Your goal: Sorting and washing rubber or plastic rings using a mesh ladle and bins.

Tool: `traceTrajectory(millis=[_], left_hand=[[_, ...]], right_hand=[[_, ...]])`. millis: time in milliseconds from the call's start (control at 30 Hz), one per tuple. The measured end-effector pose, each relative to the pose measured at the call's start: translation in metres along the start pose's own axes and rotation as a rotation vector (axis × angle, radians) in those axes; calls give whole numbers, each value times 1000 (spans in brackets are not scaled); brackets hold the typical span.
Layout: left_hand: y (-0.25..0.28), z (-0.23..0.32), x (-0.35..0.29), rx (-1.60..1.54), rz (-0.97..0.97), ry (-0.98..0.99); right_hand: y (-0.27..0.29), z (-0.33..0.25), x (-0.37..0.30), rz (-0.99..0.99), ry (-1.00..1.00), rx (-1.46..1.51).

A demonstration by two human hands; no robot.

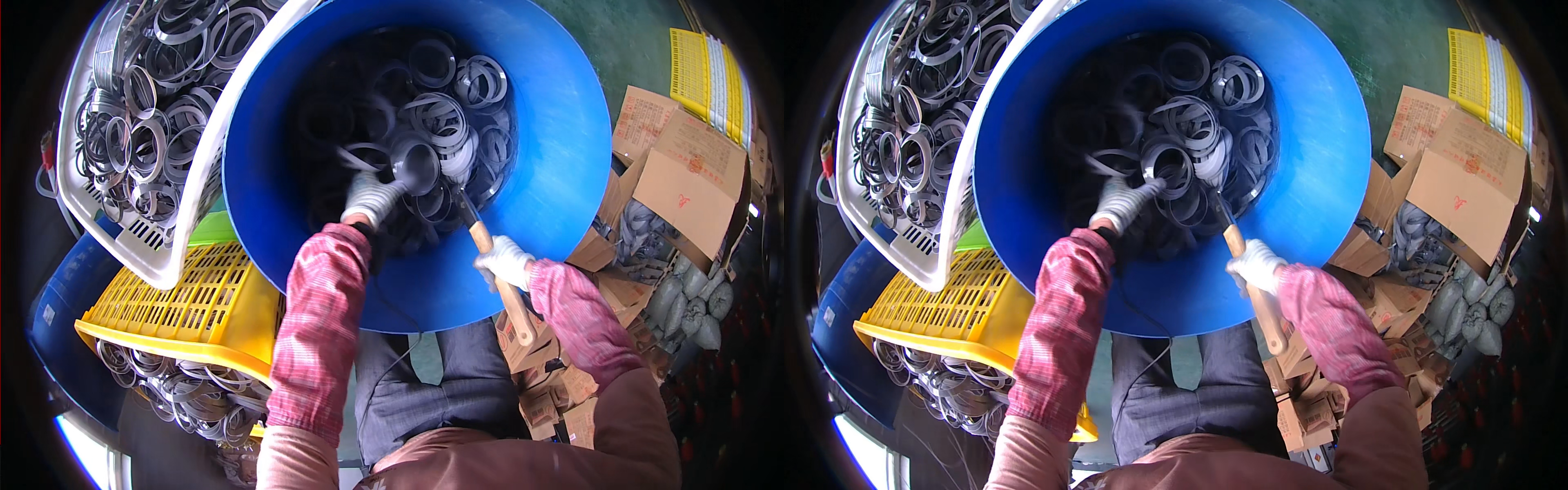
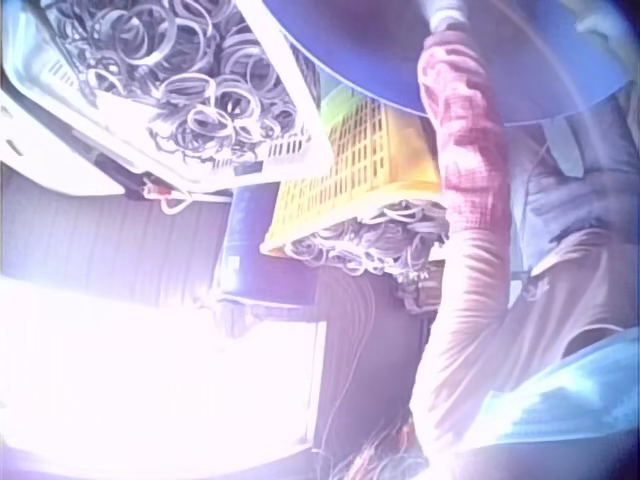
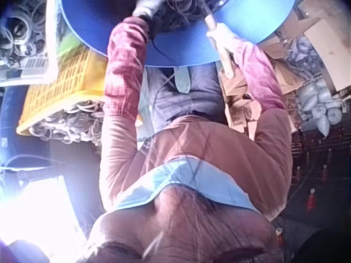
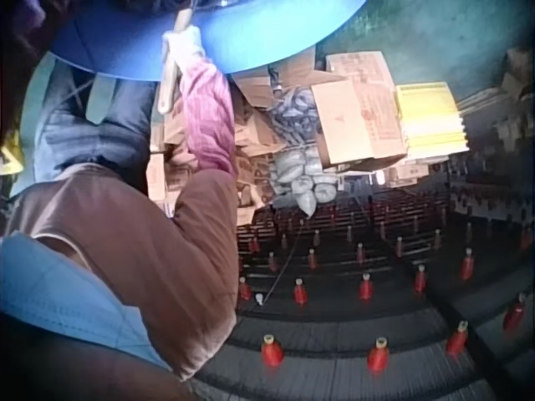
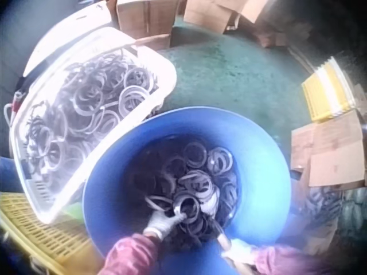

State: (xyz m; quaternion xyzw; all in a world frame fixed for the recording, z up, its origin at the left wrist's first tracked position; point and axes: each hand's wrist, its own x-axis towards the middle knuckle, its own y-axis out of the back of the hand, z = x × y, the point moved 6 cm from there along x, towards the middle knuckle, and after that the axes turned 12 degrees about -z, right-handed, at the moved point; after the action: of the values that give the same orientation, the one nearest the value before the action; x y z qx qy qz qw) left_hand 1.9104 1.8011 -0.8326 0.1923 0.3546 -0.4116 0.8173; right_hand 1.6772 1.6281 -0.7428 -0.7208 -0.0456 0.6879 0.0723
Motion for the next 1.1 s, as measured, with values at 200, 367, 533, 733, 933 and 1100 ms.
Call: traceTrajectory(millis=[200,367,533,733,933,1100], left_hand=[[-25,5,5,331,119,4],[-35,-10,17,287,154,146],[-71,28,-8,249,184,82],[-113,73,-68,250,282,33],[-141,121,-131,331,300,-71],[-168,167,-192,381,261,-49]], right_hand=[[24,-6,15,-14,42,-52],[9,-8,28,-30,102,76],[21,7,-36,-79,101,59],[32,49,-114,-55,148,102],[23,86,-187,-75,155,179],[11,144,-242,-136,140,246]])
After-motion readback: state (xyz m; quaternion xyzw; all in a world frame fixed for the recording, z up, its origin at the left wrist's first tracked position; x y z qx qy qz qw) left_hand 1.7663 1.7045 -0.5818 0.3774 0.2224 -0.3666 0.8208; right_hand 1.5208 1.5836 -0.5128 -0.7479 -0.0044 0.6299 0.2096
